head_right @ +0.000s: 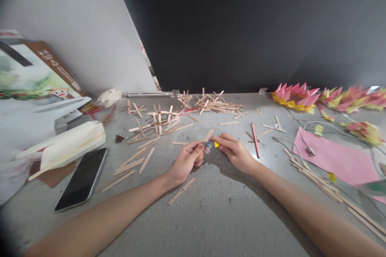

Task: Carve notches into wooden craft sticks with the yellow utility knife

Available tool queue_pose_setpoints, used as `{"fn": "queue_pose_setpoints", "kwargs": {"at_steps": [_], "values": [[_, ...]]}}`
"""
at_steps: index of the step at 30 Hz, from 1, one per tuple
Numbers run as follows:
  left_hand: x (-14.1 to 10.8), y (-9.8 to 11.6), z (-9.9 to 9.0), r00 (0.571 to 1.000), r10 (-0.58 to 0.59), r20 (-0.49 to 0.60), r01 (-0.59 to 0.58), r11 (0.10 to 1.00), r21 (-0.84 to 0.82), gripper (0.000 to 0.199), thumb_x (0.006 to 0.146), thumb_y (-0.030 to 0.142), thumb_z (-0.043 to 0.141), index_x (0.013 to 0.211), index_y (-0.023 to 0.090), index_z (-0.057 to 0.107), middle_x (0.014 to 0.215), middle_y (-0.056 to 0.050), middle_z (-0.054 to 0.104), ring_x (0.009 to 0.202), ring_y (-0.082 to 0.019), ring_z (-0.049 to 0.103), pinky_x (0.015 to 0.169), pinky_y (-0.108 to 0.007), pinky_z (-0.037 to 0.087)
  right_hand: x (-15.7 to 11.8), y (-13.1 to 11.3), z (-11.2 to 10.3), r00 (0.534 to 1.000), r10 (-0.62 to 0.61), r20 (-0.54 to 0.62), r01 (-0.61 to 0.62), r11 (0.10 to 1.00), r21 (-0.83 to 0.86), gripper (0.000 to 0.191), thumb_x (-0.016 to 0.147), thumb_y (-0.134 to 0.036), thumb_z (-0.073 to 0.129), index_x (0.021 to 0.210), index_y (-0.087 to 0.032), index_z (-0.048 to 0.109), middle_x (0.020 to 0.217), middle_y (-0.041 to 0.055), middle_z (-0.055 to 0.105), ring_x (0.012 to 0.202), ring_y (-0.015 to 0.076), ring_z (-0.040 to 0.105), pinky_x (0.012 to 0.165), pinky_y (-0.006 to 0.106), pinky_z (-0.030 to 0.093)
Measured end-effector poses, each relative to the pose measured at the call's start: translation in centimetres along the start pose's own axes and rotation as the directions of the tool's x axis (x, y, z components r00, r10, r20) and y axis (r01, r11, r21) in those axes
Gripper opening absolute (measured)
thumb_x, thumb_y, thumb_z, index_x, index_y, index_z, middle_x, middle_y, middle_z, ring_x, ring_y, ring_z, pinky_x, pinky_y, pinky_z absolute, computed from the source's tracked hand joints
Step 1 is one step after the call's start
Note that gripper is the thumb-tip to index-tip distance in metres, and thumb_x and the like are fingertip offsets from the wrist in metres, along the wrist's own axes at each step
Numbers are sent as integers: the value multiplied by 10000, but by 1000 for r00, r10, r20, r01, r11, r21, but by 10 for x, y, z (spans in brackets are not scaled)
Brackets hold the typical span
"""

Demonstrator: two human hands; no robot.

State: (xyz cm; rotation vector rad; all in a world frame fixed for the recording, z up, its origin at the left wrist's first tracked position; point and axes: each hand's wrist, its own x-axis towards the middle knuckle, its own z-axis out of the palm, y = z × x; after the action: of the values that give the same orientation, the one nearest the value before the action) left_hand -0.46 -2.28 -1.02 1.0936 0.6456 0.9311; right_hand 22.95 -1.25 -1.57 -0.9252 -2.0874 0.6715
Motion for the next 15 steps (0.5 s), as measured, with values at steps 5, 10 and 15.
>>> {"fn": "queue_pose_setpoints", "kwargs": {"at_steps": [5,10,15], "values": [[1,0,-2,1000,-7,-3,7,1000,-2,429,980,588,677,976,160,643,582,115,275,486,-64,166,483,-233,169,0,2,-1,1000,22,14,-22,1000,-14,421,1138,-377,407,1469,-281,649,1125,97,690,1002,227,666,908,354,531],[0,2,0,1000,-22,10,22,999,32,414,986,573,672,972,160,644,572,111,294,481,-64,172,479,-229,151,0,1,1,1000,2,-17,-3,1000,-25,427,1137,-364,403,1481,-290,645,1123,100,689,988,226,663,898,358,540],[-1,-2,-1,999,27,-17,-27,1000,13,396,1005,549,656,972,154,650,573,111,285,494,-64,171,493,-228,163,0,2,0,1000,-3,4,3,1000,-1,420,1138,-375,409,1477,-300,646,1128,91,695,995,224,671,904,350,537]]}}
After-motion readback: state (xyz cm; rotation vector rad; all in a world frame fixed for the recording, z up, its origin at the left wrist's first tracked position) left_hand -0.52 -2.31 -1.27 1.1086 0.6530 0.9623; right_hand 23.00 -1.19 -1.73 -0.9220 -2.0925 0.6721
